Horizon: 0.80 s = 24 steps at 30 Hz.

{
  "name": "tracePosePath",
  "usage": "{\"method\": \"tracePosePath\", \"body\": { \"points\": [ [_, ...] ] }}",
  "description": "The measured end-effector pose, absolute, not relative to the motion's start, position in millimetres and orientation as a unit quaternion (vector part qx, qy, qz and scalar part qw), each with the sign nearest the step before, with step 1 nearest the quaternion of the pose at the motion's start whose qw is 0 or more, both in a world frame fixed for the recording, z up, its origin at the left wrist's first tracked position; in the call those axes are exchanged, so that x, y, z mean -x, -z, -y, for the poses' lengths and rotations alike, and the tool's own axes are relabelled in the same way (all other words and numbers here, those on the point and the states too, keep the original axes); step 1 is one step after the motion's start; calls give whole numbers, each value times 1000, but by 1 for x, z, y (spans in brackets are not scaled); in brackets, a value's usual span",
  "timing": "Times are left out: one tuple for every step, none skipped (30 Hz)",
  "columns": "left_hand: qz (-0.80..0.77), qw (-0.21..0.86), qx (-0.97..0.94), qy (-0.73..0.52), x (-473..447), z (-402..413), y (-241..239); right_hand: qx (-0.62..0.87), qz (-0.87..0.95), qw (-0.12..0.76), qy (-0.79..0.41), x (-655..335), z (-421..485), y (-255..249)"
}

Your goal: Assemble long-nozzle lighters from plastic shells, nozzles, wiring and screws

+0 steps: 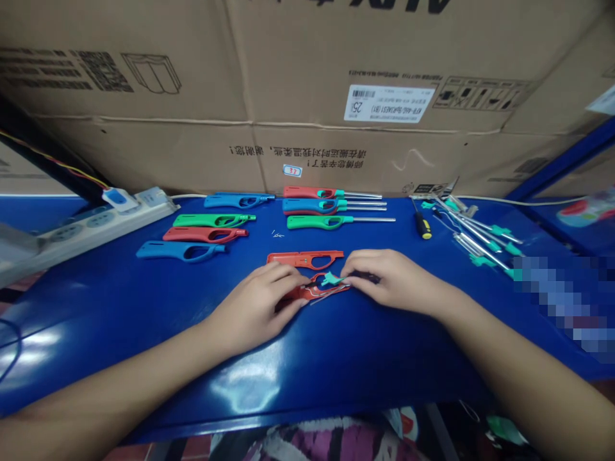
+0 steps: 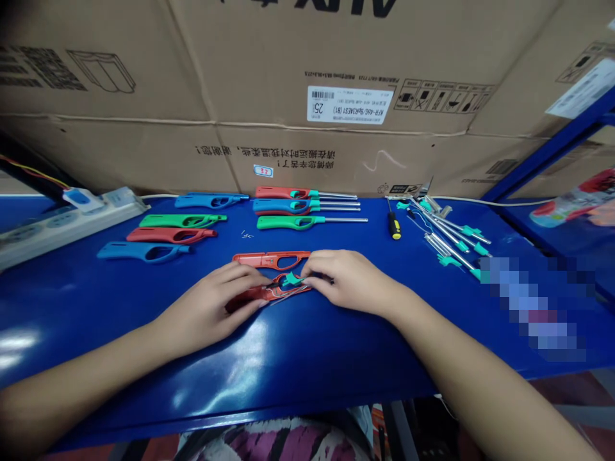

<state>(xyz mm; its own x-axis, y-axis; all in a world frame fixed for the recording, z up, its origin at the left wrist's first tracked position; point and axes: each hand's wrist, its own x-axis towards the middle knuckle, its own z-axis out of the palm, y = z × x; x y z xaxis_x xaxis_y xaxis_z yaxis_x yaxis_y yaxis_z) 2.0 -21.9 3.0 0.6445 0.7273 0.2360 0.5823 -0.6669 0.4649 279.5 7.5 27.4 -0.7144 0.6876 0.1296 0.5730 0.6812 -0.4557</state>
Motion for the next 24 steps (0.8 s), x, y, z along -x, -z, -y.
{"method": "tracePosePath", "body": {
  "points": [
    [-374,176,-888,-203,-2,23,-3,342,913,137,-177,-277,-6,-26],
    [-378,175,-887,-200,-3,24,-3,337,919,129,-158,-276,-4,-26],
    [-380,175,-887,-197,-3,25,-4,333,924,125,-142,-275,-3,-25],
    [-381,174,-887,-194,-4,25,-4,330,927,123,-132,-274,-3,-24],
    [-382,174,-887,-192,-4,26,-5,327,928,124,-130,-274,-2,-23],
    [-383,173,-887,-191,-4,26,-5,326,927,127,-134,-273,-2,-22],
    [-383,174,-887,-190,-5,26,-5,325,926,130,-140,-273,-2,-21],
    [-383,175,-887,-190,-5,26,-5,326,925,131,-147,-273,-2,-20],
    [-382,175,-887,-191,-4,27,-5,327,923,133,-153,-272,-2,-19],
    [-381,175,-887,-193,-4,27,-5,328,921,136,-160,-271,-2,-18],
    [-380,175,-887,-195,-4,27,-5,328,919,142,-168,-271,-2,-16],
    [-380,174,-887,-197,-4,27,-5,325,916,150,-179,-270,-2,-15],
    [-381,173,-886,-198,-3,27,-5,321,914,160,-191,-269,-3,-14],
    [-383,173,-886,-198,-3,27,-5,313,912,171,-203,-268,-3,-13],
    [-384,174,-885,-197,-3,27,-5,305,910,182,-214,-268,-4,-12],
    [-386,175,-885,-194,-3,27,-5,296,908,193,-224,-267,-5,-11],
    [-387,178,-884,-192,-3,27,-6,289,907,202,-232,-267,-5,-11],
    [-388,180,-884,-190,-3,27,-6,285,905,208,-238,-266,-5,-10],
    [-389,182,-883,-189,-3,26,-6,283,904,211,-241,-266,-5,-10],
    [-390,185,-882,-187,-3,26,-6,283,904,211,-243,-266,-5,-10],
    [-391,188,-881,-186,-4,26,-6,284,904,209,-241,-265,-5,-9],
    [-393,191,-880,-185,-4,26,-6,286,906,205,-237,-265,-4,-9],
    [-394,195,-879,-185,-4,25,-6,286,908,201,-231,-265,-4,-9],
    [-395,199,-878,-186,-4,25,-6,285,911,198,-224,-265,-3,-9]
  ]
}}
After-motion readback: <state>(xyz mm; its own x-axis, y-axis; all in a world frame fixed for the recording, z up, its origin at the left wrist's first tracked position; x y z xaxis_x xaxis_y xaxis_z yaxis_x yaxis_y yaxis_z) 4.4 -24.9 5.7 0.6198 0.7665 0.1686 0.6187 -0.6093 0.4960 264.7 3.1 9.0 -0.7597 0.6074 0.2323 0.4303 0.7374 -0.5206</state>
